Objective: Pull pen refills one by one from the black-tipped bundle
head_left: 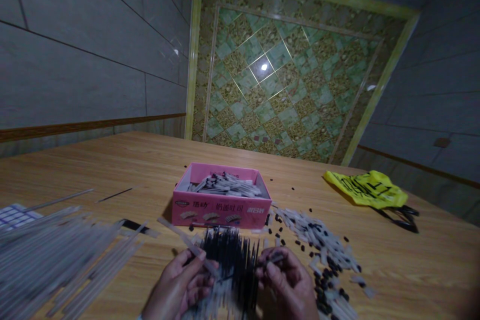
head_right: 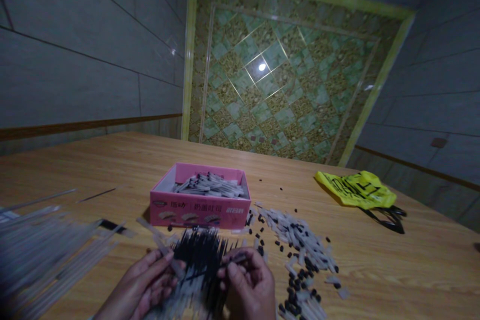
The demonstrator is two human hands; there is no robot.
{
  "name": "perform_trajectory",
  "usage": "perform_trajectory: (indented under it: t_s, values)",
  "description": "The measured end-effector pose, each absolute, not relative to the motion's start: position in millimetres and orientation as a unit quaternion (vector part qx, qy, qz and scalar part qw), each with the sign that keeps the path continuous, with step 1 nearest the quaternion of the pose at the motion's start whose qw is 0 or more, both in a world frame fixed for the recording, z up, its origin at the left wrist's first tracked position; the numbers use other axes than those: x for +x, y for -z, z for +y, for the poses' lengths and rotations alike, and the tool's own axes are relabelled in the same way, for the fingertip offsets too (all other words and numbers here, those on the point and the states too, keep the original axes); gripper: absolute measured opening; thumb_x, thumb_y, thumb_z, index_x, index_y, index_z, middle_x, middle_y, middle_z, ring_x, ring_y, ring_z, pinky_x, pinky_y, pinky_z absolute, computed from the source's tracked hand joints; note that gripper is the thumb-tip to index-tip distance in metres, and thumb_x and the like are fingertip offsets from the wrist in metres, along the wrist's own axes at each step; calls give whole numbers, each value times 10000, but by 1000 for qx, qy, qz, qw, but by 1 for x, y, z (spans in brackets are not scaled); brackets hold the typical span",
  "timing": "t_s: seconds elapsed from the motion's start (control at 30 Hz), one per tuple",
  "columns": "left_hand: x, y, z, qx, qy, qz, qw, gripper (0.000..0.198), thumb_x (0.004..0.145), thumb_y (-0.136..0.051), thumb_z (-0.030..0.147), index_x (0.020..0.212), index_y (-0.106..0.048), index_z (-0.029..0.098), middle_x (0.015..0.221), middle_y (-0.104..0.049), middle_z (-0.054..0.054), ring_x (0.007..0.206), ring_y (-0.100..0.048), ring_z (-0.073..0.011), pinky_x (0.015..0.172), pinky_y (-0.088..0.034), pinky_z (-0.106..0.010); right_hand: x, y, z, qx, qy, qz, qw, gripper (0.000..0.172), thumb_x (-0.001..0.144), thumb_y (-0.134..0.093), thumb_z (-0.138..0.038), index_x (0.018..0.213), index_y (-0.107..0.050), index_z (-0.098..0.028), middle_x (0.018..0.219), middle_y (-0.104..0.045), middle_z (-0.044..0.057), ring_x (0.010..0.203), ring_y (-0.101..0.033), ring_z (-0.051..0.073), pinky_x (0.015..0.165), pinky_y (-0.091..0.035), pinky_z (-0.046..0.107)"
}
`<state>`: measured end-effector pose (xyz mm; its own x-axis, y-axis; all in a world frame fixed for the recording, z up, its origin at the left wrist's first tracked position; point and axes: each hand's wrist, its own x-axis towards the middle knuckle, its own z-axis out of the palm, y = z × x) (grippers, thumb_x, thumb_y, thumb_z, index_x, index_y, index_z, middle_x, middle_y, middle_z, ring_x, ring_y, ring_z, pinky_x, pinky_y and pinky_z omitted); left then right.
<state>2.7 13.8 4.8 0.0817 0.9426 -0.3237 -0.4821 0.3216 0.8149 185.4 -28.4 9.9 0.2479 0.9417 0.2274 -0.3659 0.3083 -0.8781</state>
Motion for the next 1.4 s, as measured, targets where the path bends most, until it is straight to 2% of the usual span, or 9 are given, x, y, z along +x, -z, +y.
perform_trajectory:
  t_s: [0.1,0.33,0.6,0.87,1.1,1.23,1.3,1.4]
  values:
    - [2,-4,15,247,-523,437,689,298,594,-755,178,790,-534,141,648,-716,-79,483,-630,-133,407,-477,-179,186,-15,-31,-353,-459,-380,722,185,657,-742,-292,752,-619,-193,780,-610,26,609,-613,139,510,-488,223]
    - [3,-8,14,186,-519,427,717,76,737,-608,48,775,-567,100,634,-716,-106,493,-636,-112,443,-504,-169,183,-21,-39,-316,-381,-459,737,106,708,-701,-266,739,-613,-215,764,-569,25,636,-558,131,555,-512,235]
    - [3,-9,12,151,-522,422,726,67,749,-595,36,775,-575,95,648,-724,-116,487,-640,-115,425,-506,-167,182,-21,-40,-347,-337,-495,722,75,722,-680,-262,736,-612,-233,765,-571,35,678,-558,172,564,-526,282]
    - [9,-11,6,152,-491,404,756,46,713,-646,49,682,-623,75,621,-716,-114,523,-660,-133,448,-527,-170,184,-21,-40,-351,-290,-550,700,94,719,-686,-309,737,-623,-241,770,-601,57,696,-562,194,530,-484,283]
    - [11,-6,5,139,-499,397,758,56,709,-661,64,662,-633,76,627,-721,-121,555,-673,-141,521,-560,-193,190,-21,-38,-326,-269,-584,693,52,710,-698,-292,725,-660,-259,755,-613,52,698,-560,192,614,-473,321]
    - [15,-9,1,137,-492,375,773,86,667,-702,62,645,-624,89,607,-718,-97,537,-671,-138,493,-555,-179,188,-17,-34,-331,-270,-613,665,79,732,-671,-331,728,-667,-252,751,-621,54,724,-569,197,643,-473,329]
    - [17,-11,-2,139,-467,361,795,114,639,-725,64,628,-615,93,587,-712,-87,517,-669,-143,460,-547,-173,188,-16,-31,-345,-279,-642,626,119,725,-671,-348,723,-671,-229,808,-628,74,783,-584,216,651,-486,328]
    - [16,-12,-1,101,-469,354,803,100,675,-693,59,632,-610,94,573,-710,-81,491,-666,-141,447,-549,-173,194,-15,-27,-406,-318,-641,568,251,683,-696,-369,878,-667,-213,983,-622,107,885,-593,256,646,-518,323]
